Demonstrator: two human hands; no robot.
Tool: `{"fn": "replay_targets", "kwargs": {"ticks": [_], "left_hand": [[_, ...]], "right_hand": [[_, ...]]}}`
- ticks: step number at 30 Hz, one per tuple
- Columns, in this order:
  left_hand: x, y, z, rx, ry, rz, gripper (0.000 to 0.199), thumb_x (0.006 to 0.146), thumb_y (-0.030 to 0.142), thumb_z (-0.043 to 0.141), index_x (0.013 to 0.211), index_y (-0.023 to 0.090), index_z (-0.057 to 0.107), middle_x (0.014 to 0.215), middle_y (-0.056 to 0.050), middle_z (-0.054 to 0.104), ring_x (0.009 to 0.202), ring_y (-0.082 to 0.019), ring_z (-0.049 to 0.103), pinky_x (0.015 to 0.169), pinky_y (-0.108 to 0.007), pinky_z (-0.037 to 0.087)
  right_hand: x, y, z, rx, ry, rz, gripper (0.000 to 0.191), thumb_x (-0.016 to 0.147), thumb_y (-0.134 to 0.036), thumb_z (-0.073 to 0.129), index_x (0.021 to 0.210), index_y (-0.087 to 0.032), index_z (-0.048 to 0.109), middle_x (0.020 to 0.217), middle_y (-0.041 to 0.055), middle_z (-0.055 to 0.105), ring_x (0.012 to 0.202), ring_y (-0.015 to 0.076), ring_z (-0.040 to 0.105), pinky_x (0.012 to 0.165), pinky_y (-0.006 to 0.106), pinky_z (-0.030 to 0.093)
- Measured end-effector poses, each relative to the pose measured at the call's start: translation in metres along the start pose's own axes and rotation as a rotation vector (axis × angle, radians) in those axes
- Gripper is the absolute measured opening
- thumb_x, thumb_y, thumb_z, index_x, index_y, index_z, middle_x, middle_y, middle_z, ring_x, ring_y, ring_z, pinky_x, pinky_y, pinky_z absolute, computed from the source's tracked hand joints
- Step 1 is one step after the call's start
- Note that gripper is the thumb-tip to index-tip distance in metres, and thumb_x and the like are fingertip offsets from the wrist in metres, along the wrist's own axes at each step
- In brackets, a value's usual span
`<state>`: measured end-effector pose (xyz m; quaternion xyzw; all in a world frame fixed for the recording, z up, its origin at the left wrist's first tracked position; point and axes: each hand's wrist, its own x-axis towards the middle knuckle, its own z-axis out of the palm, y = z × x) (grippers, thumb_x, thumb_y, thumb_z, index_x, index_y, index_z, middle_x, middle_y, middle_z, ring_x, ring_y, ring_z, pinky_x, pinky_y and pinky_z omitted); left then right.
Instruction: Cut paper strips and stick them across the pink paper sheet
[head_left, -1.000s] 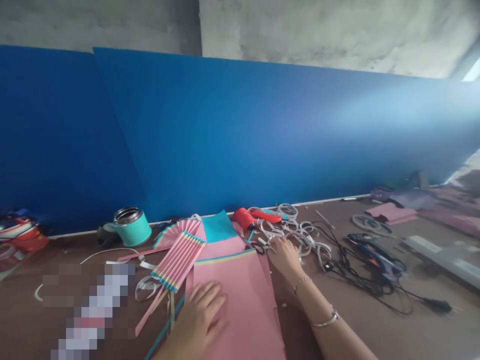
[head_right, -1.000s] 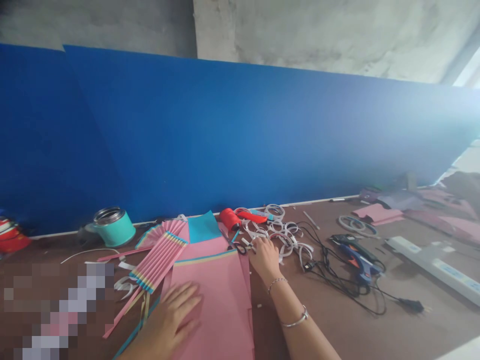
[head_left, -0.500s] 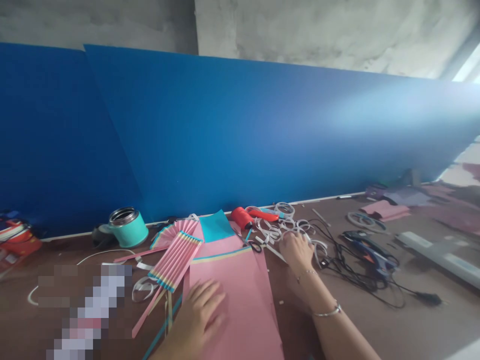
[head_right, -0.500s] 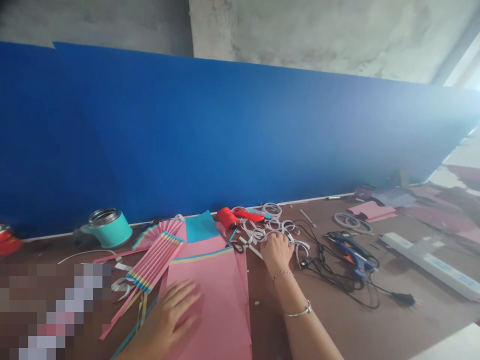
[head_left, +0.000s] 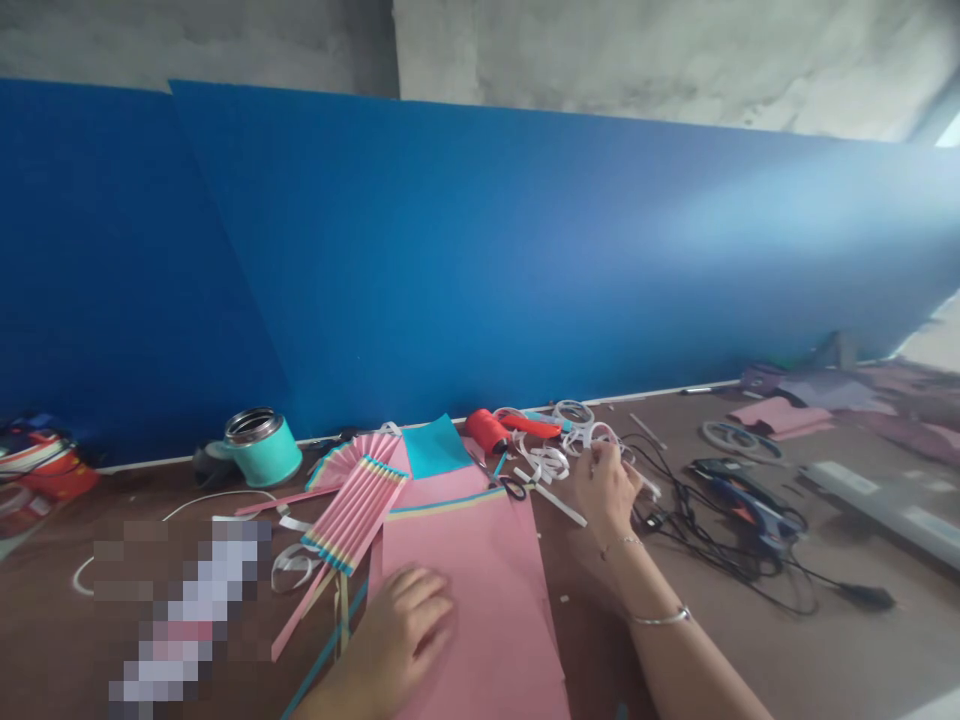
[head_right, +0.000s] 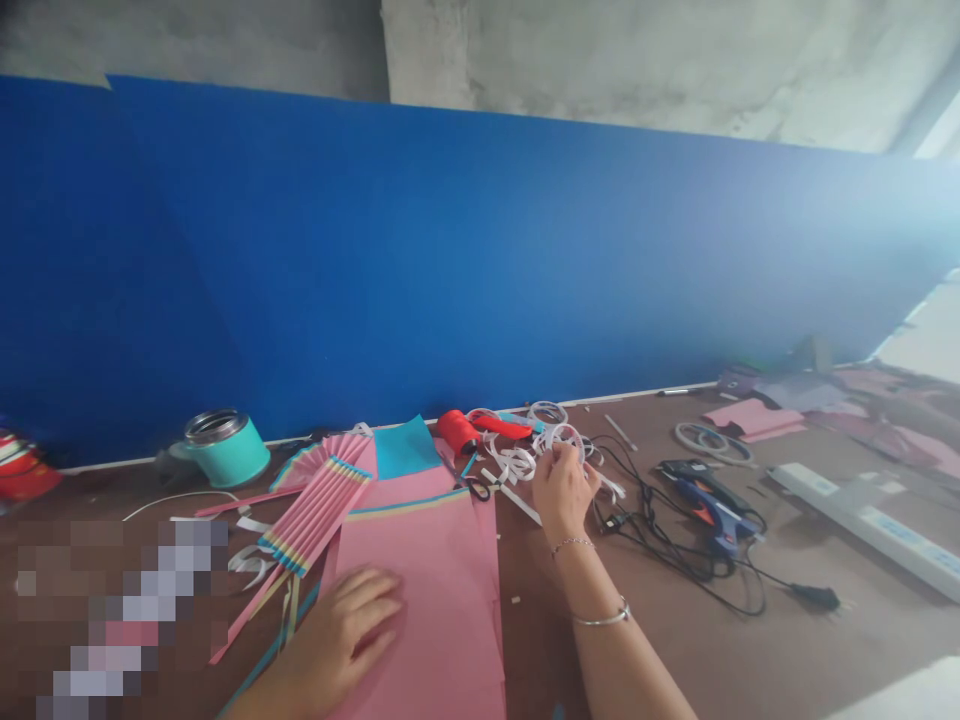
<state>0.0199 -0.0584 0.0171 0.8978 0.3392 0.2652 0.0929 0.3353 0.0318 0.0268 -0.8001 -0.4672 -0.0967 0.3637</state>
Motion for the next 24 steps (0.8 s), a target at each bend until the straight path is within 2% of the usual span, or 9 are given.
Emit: {"fn": "replay_targets", "kwargs": {"ticks": [3,5,7,9,12,14,17,20,24], "left_hand": [[-0.001,-0.001,0.002,0.013,-0.003,-0.01,0.021,0.076,0.011,0.06,0.092,0.023,0.067,0.1,-0.004,0.069,0.093,-0.022,0.063,0.089,-0.044,0.05],[-0.001,-0.002,0.003,0.012,-0.001,-0.021,0.023,0.076,0.01,0.06,0.092,0.024,0.067,0.101,-0.004,0.069,0.093,-0.023,0.063,0.09,-0.045,0.05],[-0.001,-0.002,0.004,0.009,0.003,-0.029,0.024,0.076,0.009,0.058,0.093,0.024,0.067,0.101,-0.004,0.069,0.095,-0.023,0.063,0.091,-0.045,0.049],[0.0,-0.002,0.002,0.012,0.005,-0.04,0.028,0.076,0.009,0.056,0.097,0.024,0.067,0.102,-0.005,0.069,0.096,-0.023,0.063,0.091,-0.045,0.05],[0.006,0.001,-0.004,0.001,0.017,-0.065,0.031,0.079,0.009,0.053,0.103,0.024,0.066,0.102,-0.005,0.069,0.098,-0.021,0.063,0.09,-0.04,0.051],[0.012,0.003,-0.011,-0.019,0.065,-0.085,0.029,0.082,0.012,0.051,0.105,0.023,0.064,0.102,-0.006,0.069,0.099,-0.02,0.063,0.089,-0.036,0.052],[0.022,0.006,-0.02,-0.024,0.174,-0.103,0.031,0.085,0.013,0.048,0.113,0.021,0.059,0.109,-0.008,0.067,0.104,-0.02,0.06,0.091,-0.036,0.05],[0.034,0.007,-0.025,-0.015,0.269,-0.134,0.037,0.087,0.014,0.045,0.123,0.02,0.052,0.115,-0.01,0.062,0.11,-0.021,0.057,0.094,-0.037,0.048],[0.047,0.007,-0.019,0.02,0.342,-0.161,0.039,0.088,0.014,0.044,0.126,0.022,0.049,0.114,-0.01,0.06,0.11,-0.023,0.054,0.091,-0.04,0.048]], "right_hand": [[-0.001,-0.001,0.005,0.181,0.104,0.017,0.028,0.084,-0.029,0.035,0.101,-0.014,0.051,0.084,0.0115,0.066,0.084,0.0247,0.06,0.09,0.041,0.032],[-0.002,-0.004,0.006,0.344,0.106,0.048,0.031,0.083,-0.03,0.037,0.105,-0.014,0.05,0.092,0.0138,0.064,0.086,0.0258,0.059,0.083,0.04,0.038],[-0.006,-0.011,0.005,0.562,0.064,0.019,0.034,0.082,-0.032,0.04,0.11,-0.014,0.05,0.095,0.0129,0.063,0.085,0.0243,0.059,0.077,0.038,0.042],[-0.013,-0.021,0.002,0.792,-0.049,-0.068,0.034,0.083,-0.035,0.045,0.111,-0.016,0.051,0.091,0.01,0.065,0.081,0.0216,0.06,0.074,0.035,0.045],[-0.03,-0.039,-0.001,0.995,-0.346,-0.164,0.029,0.084,-0.037,0.051,0.105,-0.018,0.056,0.093,0.0094,0.068,0.085,0.0218,0.063,0.074,0.033,0.048],[-0.043,-0.051,-0.003,1.027,-0.515,-0.193,0.026,0.085,-0.038,0.052,0.102,-0.018,0.057,0.092,0.0097,0.069,0.084,0.0221,0.065,0.074,0.034,0.049],[-0.061,-0.065,-0.007,1.012,-0.652,-0.254,0.023,0.087,-0.035,0.051,0.1,-0.017,0.057,0.088,0.0094,0.071,0.085,0.0218,0.066,0.078,0.034,0.049],[-0.075,-0.075,-0.013,0.942,-0.678,-0.369,0.018,0.087,-0.032,0.052,0.09,-0.017,0.061,0.09,0.0087,0.071,0.083,0.0199,0.066,0.079,0.033,0.048],[-0.086,-0.083,-0.019,0.882,-0.696,-0.494,0.013,0.086,-0.028,0.052,0.087,-0.018,0.061,0.077,0.0045,0.07,0.073,0.0167,0.064,0.071,0.029,0.049]]}}
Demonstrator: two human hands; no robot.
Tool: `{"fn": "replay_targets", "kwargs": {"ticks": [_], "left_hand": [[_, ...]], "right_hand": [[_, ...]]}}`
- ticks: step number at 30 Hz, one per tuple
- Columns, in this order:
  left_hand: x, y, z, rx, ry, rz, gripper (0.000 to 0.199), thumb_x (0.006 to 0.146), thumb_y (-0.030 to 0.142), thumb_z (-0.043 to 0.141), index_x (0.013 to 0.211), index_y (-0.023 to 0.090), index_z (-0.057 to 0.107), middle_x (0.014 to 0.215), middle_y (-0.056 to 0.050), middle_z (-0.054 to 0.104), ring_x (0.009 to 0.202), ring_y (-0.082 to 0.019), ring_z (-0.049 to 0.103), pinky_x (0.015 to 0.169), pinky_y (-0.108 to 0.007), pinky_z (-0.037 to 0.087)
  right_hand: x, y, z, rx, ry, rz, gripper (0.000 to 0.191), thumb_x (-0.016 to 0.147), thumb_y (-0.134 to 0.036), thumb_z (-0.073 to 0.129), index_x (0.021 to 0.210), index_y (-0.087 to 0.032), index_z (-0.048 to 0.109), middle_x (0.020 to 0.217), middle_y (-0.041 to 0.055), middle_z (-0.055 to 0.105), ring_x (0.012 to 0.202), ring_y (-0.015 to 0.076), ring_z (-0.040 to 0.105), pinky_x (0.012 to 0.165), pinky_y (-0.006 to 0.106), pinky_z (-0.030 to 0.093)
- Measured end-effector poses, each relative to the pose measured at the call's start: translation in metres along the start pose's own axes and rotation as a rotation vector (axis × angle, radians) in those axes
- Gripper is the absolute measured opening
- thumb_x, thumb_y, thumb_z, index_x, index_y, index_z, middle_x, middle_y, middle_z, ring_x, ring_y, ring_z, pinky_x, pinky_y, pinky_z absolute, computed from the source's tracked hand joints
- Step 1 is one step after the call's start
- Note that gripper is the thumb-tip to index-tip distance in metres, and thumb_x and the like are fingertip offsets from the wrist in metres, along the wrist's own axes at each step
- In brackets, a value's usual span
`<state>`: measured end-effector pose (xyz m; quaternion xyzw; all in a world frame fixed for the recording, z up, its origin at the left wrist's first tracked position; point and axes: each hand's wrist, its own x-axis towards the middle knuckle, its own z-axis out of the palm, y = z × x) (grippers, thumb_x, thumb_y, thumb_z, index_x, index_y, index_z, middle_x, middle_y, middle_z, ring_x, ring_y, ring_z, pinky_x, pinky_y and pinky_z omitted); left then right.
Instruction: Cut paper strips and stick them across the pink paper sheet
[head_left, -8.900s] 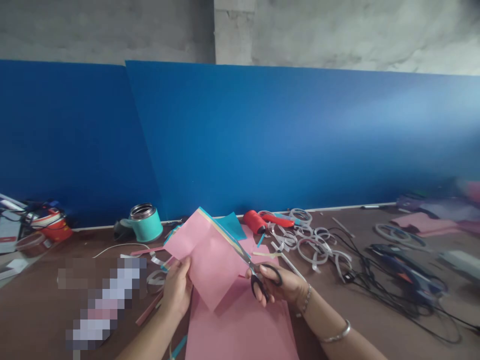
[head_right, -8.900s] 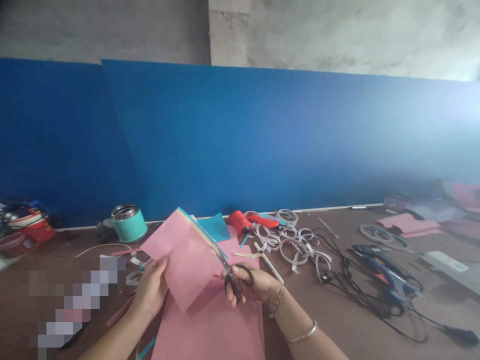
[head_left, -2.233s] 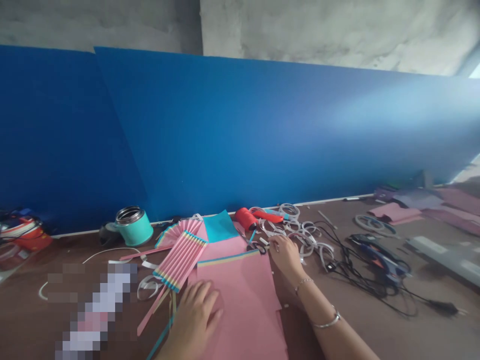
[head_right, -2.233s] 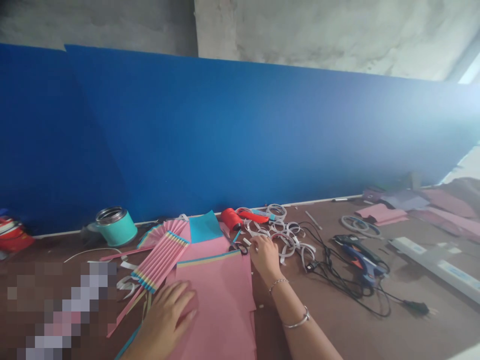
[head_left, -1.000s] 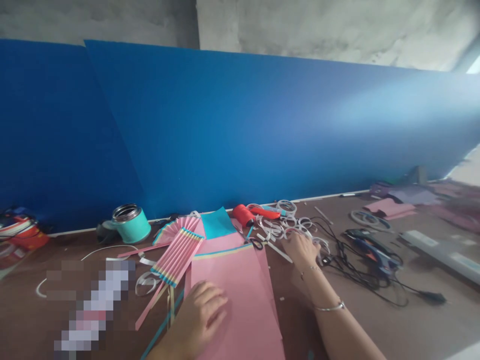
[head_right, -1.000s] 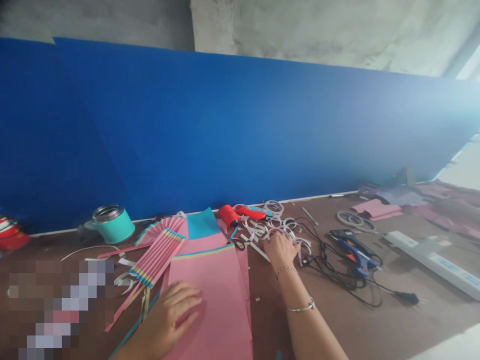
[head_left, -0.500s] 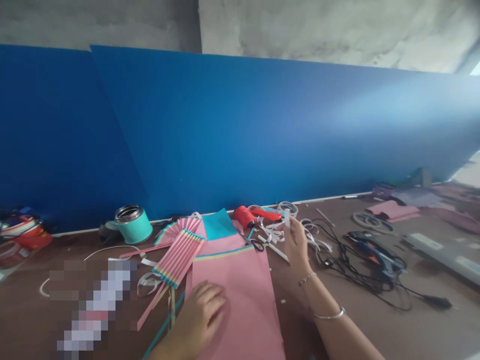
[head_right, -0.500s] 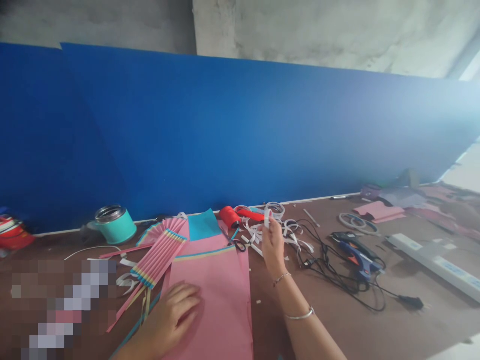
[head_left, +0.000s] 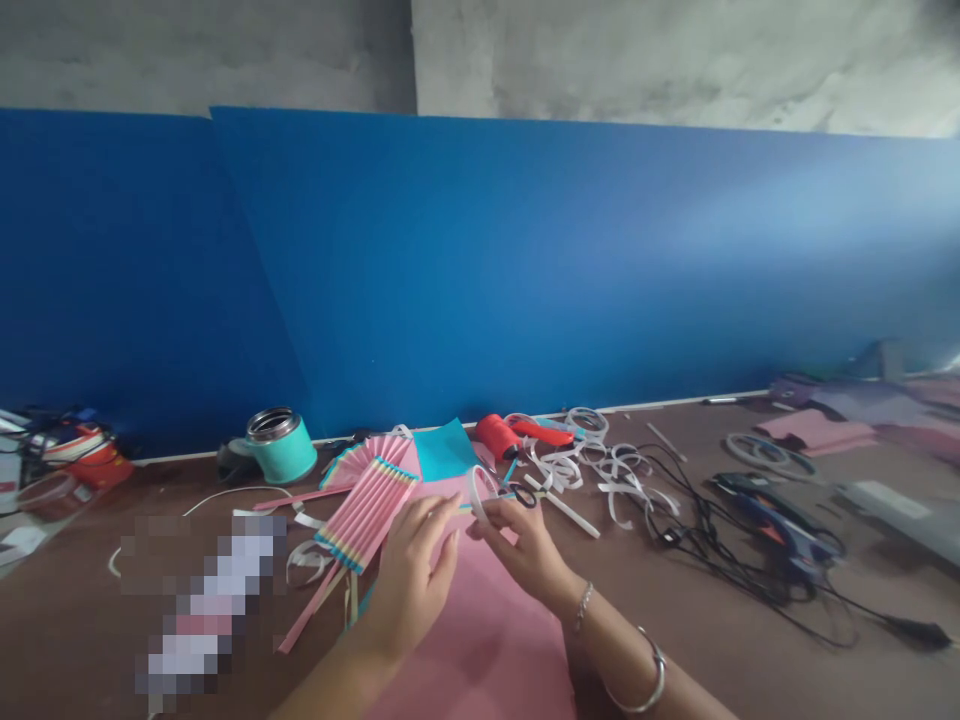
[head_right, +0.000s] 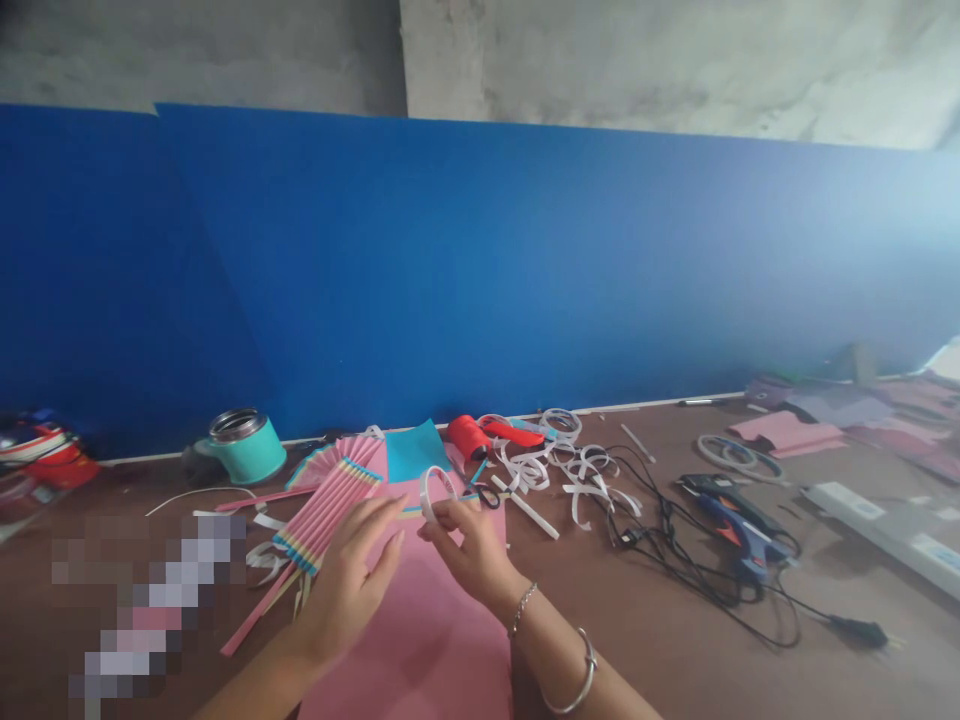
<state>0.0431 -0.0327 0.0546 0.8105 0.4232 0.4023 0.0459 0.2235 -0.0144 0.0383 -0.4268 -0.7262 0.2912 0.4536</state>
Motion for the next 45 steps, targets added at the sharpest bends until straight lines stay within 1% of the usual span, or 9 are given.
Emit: {"fn": "replay_targets", "kwargs": {"ticks": [8,13,17,20,23,26,29,33,45], "left_hand": [[-0.007,-0.004,0.026,0.004,0.08,0.079,0.035,0.087,0.008,0.043,0.118,0.02,0.054,0.11,-0.009,0.063,0.105,-0.022,0.057,0.088,-0.038,0.048],[-0.007,-0.008,0.025,-0.114,0.097,-0.05,0.016,0.085,0.012,0.048,0.093,0.021,0.059,0.102,-0.007,0.064,0.1,-0.021,0.059,0.086,-0.037,0.048],[-0.001,-0.008,0.017,-0.204,0.085,-0.159,0.011,0.086,0.017,0.047,0.081,0.021,0.056,0.093,-0.006,0.062,0.095,-0.021,0.059,0.085,-0.037,0.047],[0.005,-0.005,0.008,-0.283,0.046,-0.273,0.013,0.087,0.023,0.045,0.082,0.02,0.056,0.084,-0.005,0.064,0.085,-0.02,0.061,0.079,-0.033,0.048],[0.009,-0.005,0.0,-0.331,0.018,-0.381,0.016,0.088,0.03,0.045,0.082,0.02,0.057,0.08,-0.004,0.064,0.078,-0.019,0.061,0.07,-0.029,0.048],[0.012,-0.013,-0.008,-0.34,0.09,-0.447,0.018,0.087,0.033,0.047,0.08,0.02,0.056,0.079,-0.003,0.063,0.079,-0.019,0.061,0.073,-0.029,0.046],[0.016,-0.026,-0.014,-0.39,0.182,-0.493,0.016,0.083,0.035,0.053,0.08,0.019,0.055,0.077,-0.002,0.063,0.079,-0.019,0.062,0.076,-0.03,0.047],[0.02,-0.032,-0.018,-0.52,0.248,-0.559,0.029,0.079,0.034,0.061,0.1,0.02,0.047,0.079,-0.001,0.065,0.079,-0.019,0.064,0.075,-0.031,0.048],[0.024,-0.048,-0.019,-0.62,0.24,-0.637,0.034,0.071,0.032,0.066,0.098,0.019,0.051,0.074,0.0,0.065,0.075,-0.018,0.062,0.073,-0.031,0.047]], "right_hand": [[-0.003,0.001,0.01,-0.053,-0.074,-0.043,0.011,0.086,-0.021,0.047,0.086,-0.018,0.058,0.073,0.0032,0.067,0.068,0.0142,0.062,0.061,0.024,0.049],[-0.004,0.001,0.009,-0.039,-0.113,-0.047,0.014,0.089,-0.024,0.045,0.089,-0.019,0.058,0.075,0.0037,0.068,0.069,0.0144,0.062,0.063,0.025,0.049],[-0.002,0.003,0.007,-0.26,-0.073,-0.061,0.022,0.087,-0.03,0.05,0.069,-0.019,0.056,0.064,0.0024,0.062,0.063,0.0152,0.055,0.061,0.027,0.042],[0.001,0.005,0.004,-0.385,-0.051,-0.06,0.031,0.086,-0.034,0.052,0.059,-0.019,0.052,0.055,0.0011,0.054,0.062,0.0154,0.049,0.062,0.028,0.039],[0.003,0.004,-0.003,-0.369,-0.074,-0.084,0.03,0.089,-0.034,0.047,0.064,-0.019,0.055,0.058,0.0014,0.055,0.065,0.0158,0.049,0.068,0.029,0.039],[0.004,0.004,-0.013,-0.302,-0.109,-0.081,0.03,0.092,-0.032,0.042,0.072,-0.019,0.06,0.068,0.0034,0.061,0.071,0.0164,0.053,0.074,0.03,0.04],[0.006,0.006,-0.022,-0.261,-0.106,-0.037,0.03,0.092,-0.031,0.04,0.078,-0.019,0.063,0.078,0.0041,0.065,0.077,0.017,0.055,0.077,0.03,0.04],[0.009,0.011,-0.029,-0.207,-0.104,-0.014,0.029,0.09,-0.028,0.042,0.077,-0.017,0.065,0.075,0.003,0.065,0.072,0.0155,0.055,0.072,0.028,0.04],[0.011,0.023,-0.044,-0.092,-0.105,0.096,0.022,0.082,-0.022,0.048,0.076,-0.016,0.069,0.072,0.002,0.065,0.068,0.0147,0.057,0.064,0.024,0.044]]}}
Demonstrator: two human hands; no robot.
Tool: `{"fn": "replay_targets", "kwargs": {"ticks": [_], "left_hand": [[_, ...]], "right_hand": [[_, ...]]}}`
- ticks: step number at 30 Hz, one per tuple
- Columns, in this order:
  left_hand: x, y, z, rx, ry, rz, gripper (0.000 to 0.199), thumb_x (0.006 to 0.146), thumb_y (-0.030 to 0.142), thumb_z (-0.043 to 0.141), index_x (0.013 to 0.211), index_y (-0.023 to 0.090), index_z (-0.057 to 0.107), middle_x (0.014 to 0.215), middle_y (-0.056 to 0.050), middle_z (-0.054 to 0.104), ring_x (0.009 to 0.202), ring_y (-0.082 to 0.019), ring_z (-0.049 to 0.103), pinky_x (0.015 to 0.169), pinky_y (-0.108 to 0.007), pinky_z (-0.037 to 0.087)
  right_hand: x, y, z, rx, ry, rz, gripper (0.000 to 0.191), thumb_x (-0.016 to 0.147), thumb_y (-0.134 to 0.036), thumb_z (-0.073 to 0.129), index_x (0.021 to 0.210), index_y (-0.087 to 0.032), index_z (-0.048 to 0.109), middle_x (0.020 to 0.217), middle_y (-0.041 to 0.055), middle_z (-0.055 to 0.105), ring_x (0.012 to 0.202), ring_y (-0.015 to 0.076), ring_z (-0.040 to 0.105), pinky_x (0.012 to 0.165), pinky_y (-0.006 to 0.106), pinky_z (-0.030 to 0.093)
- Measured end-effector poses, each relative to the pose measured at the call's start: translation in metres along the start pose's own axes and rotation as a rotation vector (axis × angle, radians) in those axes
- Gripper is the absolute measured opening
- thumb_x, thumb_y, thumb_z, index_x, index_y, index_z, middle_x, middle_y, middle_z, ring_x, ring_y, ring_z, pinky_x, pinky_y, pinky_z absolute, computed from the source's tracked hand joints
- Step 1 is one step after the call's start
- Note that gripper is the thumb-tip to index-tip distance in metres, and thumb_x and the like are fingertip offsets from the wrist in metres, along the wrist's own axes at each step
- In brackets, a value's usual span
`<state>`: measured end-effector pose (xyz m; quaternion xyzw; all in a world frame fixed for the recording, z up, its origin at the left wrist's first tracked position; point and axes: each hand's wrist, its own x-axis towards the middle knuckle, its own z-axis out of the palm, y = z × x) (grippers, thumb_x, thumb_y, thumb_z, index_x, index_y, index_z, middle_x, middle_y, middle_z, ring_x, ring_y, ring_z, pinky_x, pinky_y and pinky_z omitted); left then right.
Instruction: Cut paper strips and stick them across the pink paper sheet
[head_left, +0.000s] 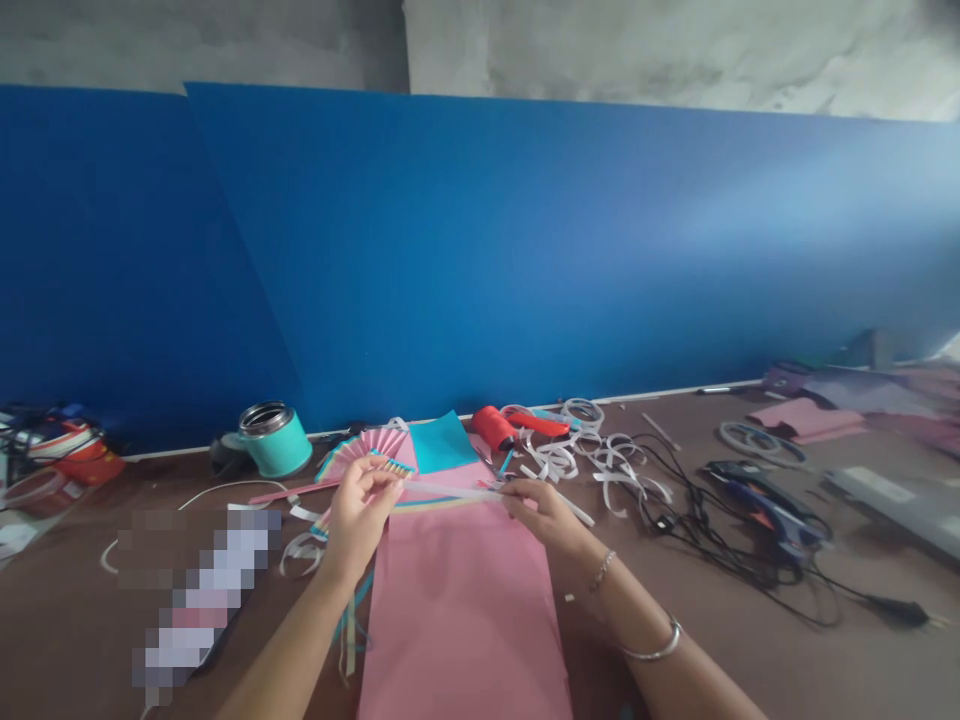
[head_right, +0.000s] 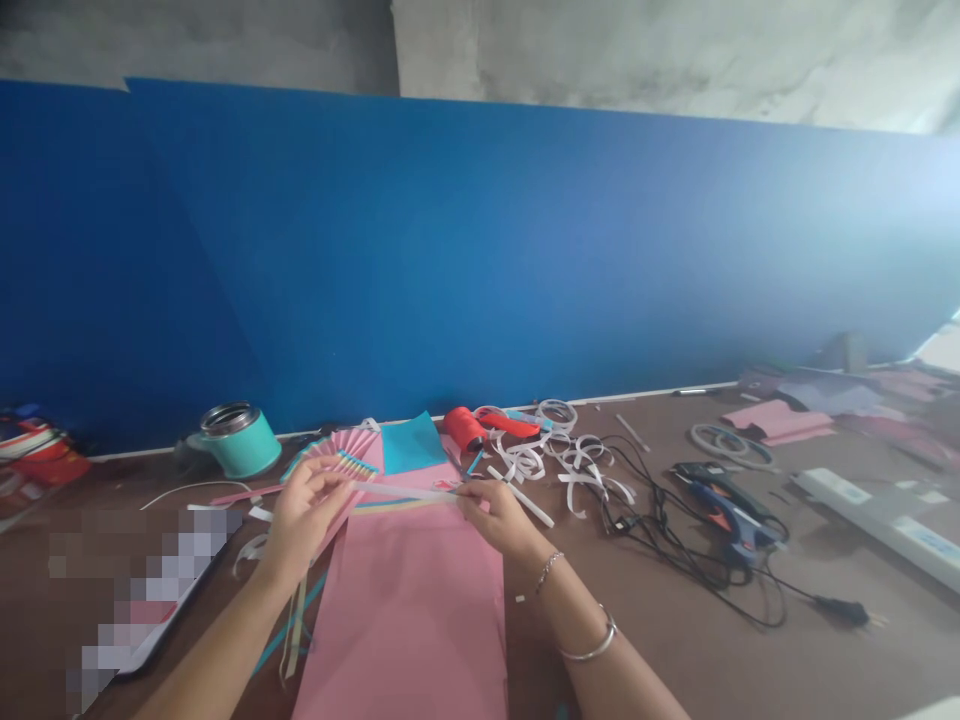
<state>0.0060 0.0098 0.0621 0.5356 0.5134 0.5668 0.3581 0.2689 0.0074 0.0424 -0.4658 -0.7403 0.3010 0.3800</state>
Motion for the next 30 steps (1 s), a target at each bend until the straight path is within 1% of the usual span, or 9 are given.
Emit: {"fn": "replay_targets", "kwargs": {"ticks": [5,9,13,17,22,24,26,28,30], "left_hand": [[0.001,-0.004,-0.003,-0.024,-0.054,-0.113,0.036,0.067,0.032,0.067,0.096,0.017,0.052,0.067,0.002,0.063,0.065,-0.015,0.06,0.066,-0.028,0.044],[-0.003,-0.007,-0.006,-0.041,-0.049,-0.159,0.038,0.064,0.032,0.069,0.095,0.016,0.052,0.066,0.002,0.063,0.064,-0.015,0.06,0.065,-0.028,0.044],[-0.011,-0.004,-0.009,-0.08,-0.019,-0.207,0.039,0.062,0.032,0.07,0.094,0.017,0.052,0.066,0.003,0.062,0.06,-0.015,0.059,0.058,-0.025,0.043],[-0.02,-0.003,-0.011,-0.098,0.052,-0.216,0.042,0.06,0.035,0.071,0.093,0.017,0.051,0.065,0.004,0.06,0.056,-0.013,0.058,0.054,-0.024,0.043],[-0.029,-0.002,-0.015,-0.049,0.038,-0.202,0.04,0.062,0.034,0.07,0.093,0.017,0.051,0.065,0.003,0.061,0.061,-0.014,0.058,0.059,-0.023,0.042],[-0.033,0.0,-0.017,-0.032,0.006,-0.207,0.038,0.064,0.033,0.068,0.094,0.018,0.051,0.065,0.004,0.06,0.062,-0.013,0.056,0.06,-0.023,0.041],[-0.038,0.0,-0.02,-0.021,-0.029,-0.223,0.036,0.065,0.032,0.067,0.094,0.018,0.051,0.065,0.004,0.06,0.062,-0.013,0.056,0.062,-0.024,0.04],[-0.044,-0.001,-0.023,-0.005,-0.056,-0.243,0.033,0.066,0.031,0.065,0.093,0.018,0.051,0.066,0.004,0.06,0.062,-0.013,0.056,0.063,-0.024,0.041],[-0.052,-0.003,-0.026,0.027,-0.083,-0.252,0.031,0.068,0.031,0.064,0.094,0.018,0.052,0.065,0.004,0.06,0.062,-0.014,0.057,0.063,-0.025,0.041]], "right_hand": [[0.0,0.0,-0.003,-0.029,0.004,-0.002,0.023,0.08,-0.018,0.048,0.082,-0.017,0.071,0.08,0.0035,0.07,0.074,0.0171,0.061,0.067,0.025,0.046],[0.0,0.004,-0.003,-0.067,-0.021,-0.059,0.026,0.079,-0.015,0.047,0.081,-0.018,0.072,0.076,0.0031,0.07,0.071,0.0171,0.061,0.065,0.025,0.046],[0.0,0.006,-0.003,-0.128,0.007,-0.067,0.02,0.077,-0.017,0.052,0.075,-0.018,0.072,0.073,0.0032,0.07,0.068,0.0168,0.059,0.065,0.027,0.045],[0.0,0.005,-0.003,-0.167,0.014,-0.078,0.019,0.077,-0.017,0.053,0.073,-0.019,0.071,0.072,0.0028,0.07,0.068,0.0161,0.058,0.065,0.027,0.043],[0.001,-0.001,-0.01,-0.226,-0.001,-0.118,0.018,0.075,-0.02,0.055,0.064,-0.02,0.069,0.061,0.0008,0.066,0.06,0.0146,0.056,0.063,0.026,0.041],[0.0,-0.009,-0.015,-0.306,-0.013,-0.131,0.019,0.074,-0.018,0.055,0.058,-0.021,0.065,0.057,-0.0002,0.065,0.056,0.0139,0.055,0.063,0.026,0.039],[-0.003,-0.019,-0.02,-0.44,-0.028,-0.128,0.02,0.072,-0.015,0.052,0.055,-0.021,0.061,0.057,-0.0007,0.065,0.052,0.0127,0.053,0.064,0.027,0.037],[-0.01,-0.029,-0.023,-0.567,-0.043,-0.099,0.017,0.072,-0.016,0.052,0.058,-0.021,0.059,0.059,-0.0004,0.065,0.051,0.0124,0.05,0.065,0.029,0.035],[-0.019,-0.036,-0.023,-0.652,-0.062,-0.083,0.013,0.073,-0.019,0.052,0.063,-0.022,0.059,0.055,-0.0004,0.062,0.052,0.0138,0.05,0.067,0.03,0.034]]}}
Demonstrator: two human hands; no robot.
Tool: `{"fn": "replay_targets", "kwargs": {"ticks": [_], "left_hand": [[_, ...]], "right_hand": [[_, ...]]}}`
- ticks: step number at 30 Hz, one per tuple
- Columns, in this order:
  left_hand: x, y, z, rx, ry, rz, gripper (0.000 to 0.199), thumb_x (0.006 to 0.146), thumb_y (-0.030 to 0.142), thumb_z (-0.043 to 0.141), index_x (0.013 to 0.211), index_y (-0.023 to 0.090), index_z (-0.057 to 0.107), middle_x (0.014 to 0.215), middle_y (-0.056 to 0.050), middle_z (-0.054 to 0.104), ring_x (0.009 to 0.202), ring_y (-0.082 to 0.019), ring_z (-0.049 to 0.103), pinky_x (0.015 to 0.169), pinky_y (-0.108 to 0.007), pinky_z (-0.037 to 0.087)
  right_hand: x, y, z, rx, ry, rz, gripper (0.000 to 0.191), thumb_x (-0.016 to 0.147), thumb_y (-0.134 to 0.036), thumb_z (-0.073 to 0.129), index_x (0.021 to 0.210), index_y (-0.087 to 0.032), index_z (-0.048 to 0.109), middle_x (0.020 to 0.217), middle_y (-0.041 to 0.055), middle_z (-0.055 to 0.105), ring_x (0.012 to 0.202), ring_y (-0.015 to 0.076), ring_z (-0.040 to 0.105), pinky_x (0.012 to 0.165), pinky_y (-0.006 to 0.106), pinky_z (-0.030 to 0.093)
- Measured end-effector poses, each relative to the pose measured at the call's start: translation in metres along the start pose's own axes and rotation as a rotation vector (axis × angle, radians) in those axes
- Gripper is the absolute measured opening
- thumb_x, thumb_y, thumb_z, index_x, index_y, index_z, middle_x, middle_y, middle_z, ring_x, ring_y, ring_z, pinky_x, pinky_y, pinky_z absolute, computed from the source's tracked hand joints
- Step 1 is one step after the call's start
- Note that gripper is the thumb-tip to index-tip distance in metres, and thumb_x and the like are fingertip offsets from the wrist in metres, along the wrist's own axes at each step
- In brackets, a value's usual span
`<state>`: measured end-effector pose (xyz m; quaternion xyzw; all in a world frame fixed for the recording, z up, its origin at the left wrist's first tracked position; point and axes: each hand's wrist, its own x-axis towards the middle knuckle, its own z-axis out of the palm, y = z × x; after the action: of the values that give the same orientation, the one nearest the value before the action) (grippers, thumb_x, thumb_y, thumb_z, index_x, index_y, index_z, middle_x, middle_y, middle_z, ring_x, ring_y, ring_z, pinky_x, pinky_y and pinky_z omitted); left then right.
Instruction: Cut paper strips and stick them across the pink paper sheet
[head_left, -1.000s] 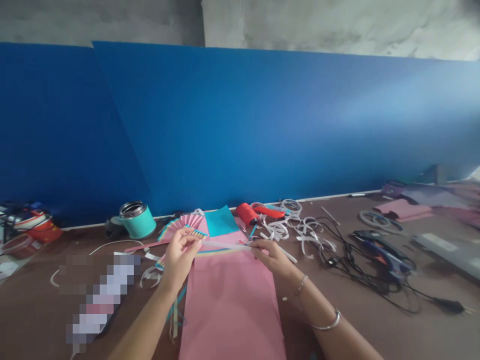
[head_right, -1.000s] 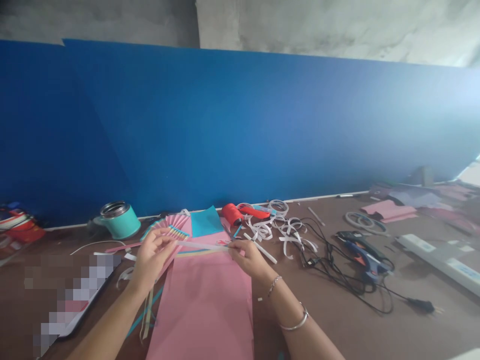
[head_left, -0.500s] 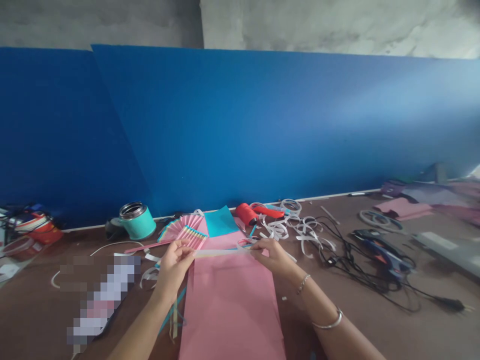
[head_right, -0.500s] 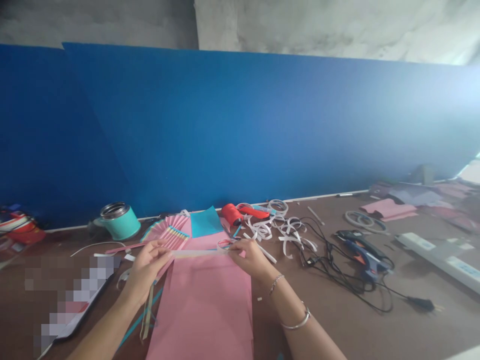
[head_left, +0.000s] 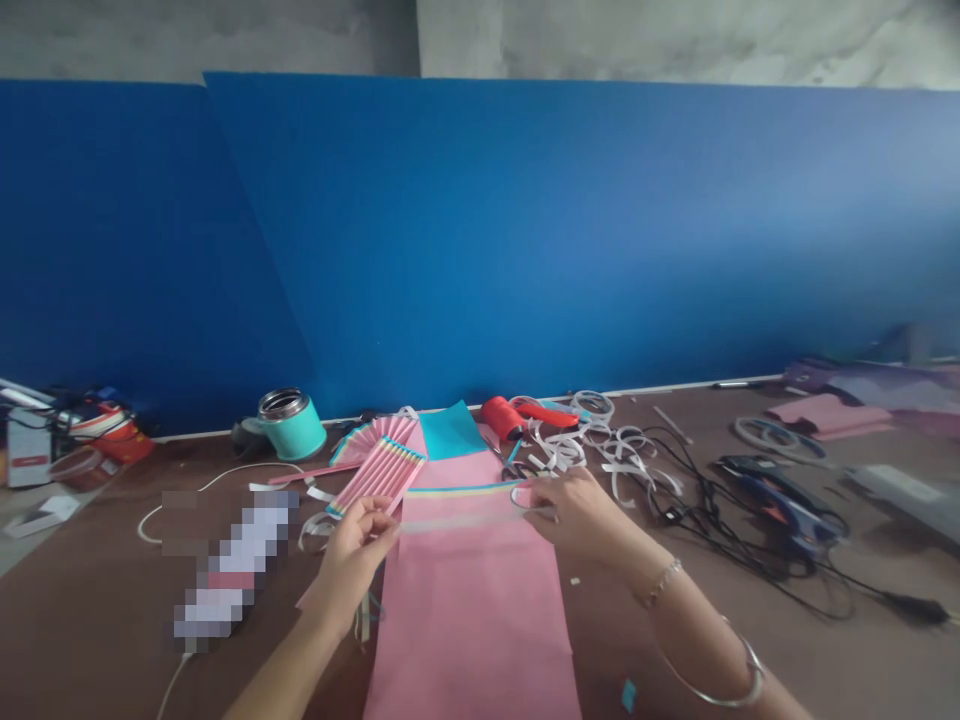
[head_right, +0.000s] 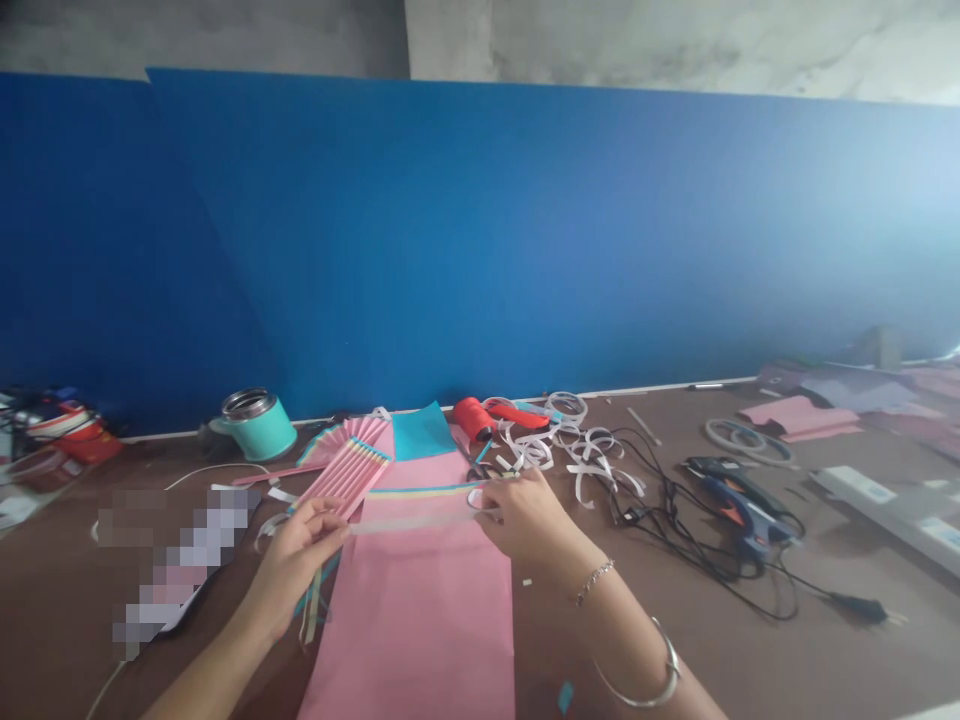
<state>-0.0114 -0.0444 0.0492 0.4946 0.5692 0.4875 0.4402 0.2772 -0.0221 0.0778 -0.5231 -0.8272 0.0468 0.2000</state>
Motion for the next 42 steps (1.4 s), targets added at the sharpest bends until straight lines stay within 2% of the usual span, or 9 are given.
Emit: {"fn": "replay_targets", "kwargs": {"ticks": [3,8,14,18,24,29,32,36,42], "left_hand": [[-0.012,-0.009,-0.004,0.112,-0.028,0.022,0.024,0.069,0.031,0.064,0.089,0.019,0.057,0.068,0.002,0.063,0.064,-0.017,0.058,0.062,-0.027,0.043],[-0.029,-0.024,-0.007,0.355,-0.05,0.161,0.012,0.071,0.031,0.058,0.066,0.02,0.058,0.096,-0.007,0.066,0.08,-0.021,0.061,0.068,-0.031,0.047],[-0.034,-0.031,-0.011,0.499,-0.068,0.232,0.022,0.077,0.03,0.05,0.096,0.021,0.058,0.073,-0.001,0.063,0.076,-0.02,0.061,0.077,-0.034,0.048],[-0.034,-0.031,-0.014,0.518,-0.078,0.237,0.022,0.078,0.031,0.049,0.096,0.02,0.057,0.076,-0.003,0.063,0.078,-0.021,0.061,0.078,-0.035,0.048],[-0.037,-0.033,-0.013,0.404,-0.103,0.256,0.022,0.082,0.032,0.051,0.1,0.02,0.056,0.08,-0.003,0.062,0.078,-0.019,0.061,0.077,-0.032,0.049],[-0.041,-0.036,-0.007,0.296,-0.308,0.256,0.023,0.089,0.031,0.045,0.11,0.023,0.051,0.09,-0.004,0.062,0.095,-0.019,0.063,0.088,-0.031,0.048],[-0.041,-0.039,-0.004,0.352,-0.411,0.294,0.024,0.091,0.028,0.041,0.114,0.025,0.049,0.097,-0.005,0.061,0.096,-0.018,0.063,0.089,-0.031,0.048],[-0.034,-0.043,-0.008,0.507,-0.317,0.364,0.027,0.09,0.027,0.039,0.115,0.024,0.048,0.098,-0.008,0.061,0.091,-0.019,0.064,0.086,-0.035,0.05],[-0.03,-0.034,-0.015,0.485,-0.174,0.354,0.024,0.086,0.029,0.044,0.107,0.021,0.053,0.085,-0.005,0.062,0.088,-0.02,0.061,0.085,-0.036,0.048]], "right_hand": [[-0.019,-0.006,0.006,-0.016,-0.024,-0.004,0.011,0.075,-0.02,0.051,0.068,-0.022,0.059,0.059,0.0005,0.063,0.056,0.0152,0.052,0.067,0.03,0.032],[-0.054,-0.01,0.03,-0.021,0.014,0.005,0.012,0.08,-0.016,0.044,0.074,-0.021,0.054,0.071,0.0026,0.065,0.064,0.0162,0.056,0.067,0.029,0.031],[-0.076,-0.011,0.045,-0.028,0.04,0.058,0.016,0.077,-0.009,0.043,0.075,-0.021,0.053,0.064,-0.0006,0.06,0.063,0.0157,0.053,0.071,0.03,0.029],[-0.08,-0.01,0.045,-0.01,0.079,0.092,0.015,0.081,-0.013,0.045,0.072,-0.021,0.054,0.062,-0.0016,0.059,0.06,0.0146,0.052,0.073,0.031,0.03],[-0.08,-0.008,0.045,0.026,0.176,0.086,0.012,0.088,-0.019,0.044,0.083,-0.021,0.055,0.068,-0.0002,0.063,0.064,0.0149,0.057,0.076,0.031,0.031],[-0.077,-0.011,0.047,0.045,0.179,0.09,0.015,0.092,-0.021,0.039,0.085,-0.021,0.053,0.066,-0.0007,0.064,0.061,0.0151,0.058,0.077,0.032,0.032],[-0.077,-0.01,0.048,0.04,0.203,0.099,0.014,0.091,-0.021,0.04,0.086,-0.021,0.053,0.065,-0.0005,0.064,0.062,0.0156,0.059,0.08,0.033,0.032],[-0.077,-0.008,0.048,0.006,0.217,0.107,0.011,0.088,-0.02,0.045,0.083,-0.021,0.055,0.068,0.0001,0.064,0.065,0.0158,0.059,0.081,0.034,0.031],[-0.077,-0.009,0.046,-0.006,0.26,0.098,0.01,0.083,-0.018,0.049,0.078,-0.022,0.058,0.068,-0.0007,0.062,0.067,0.0149,0.057,0.086,0.036,0.029]]}}
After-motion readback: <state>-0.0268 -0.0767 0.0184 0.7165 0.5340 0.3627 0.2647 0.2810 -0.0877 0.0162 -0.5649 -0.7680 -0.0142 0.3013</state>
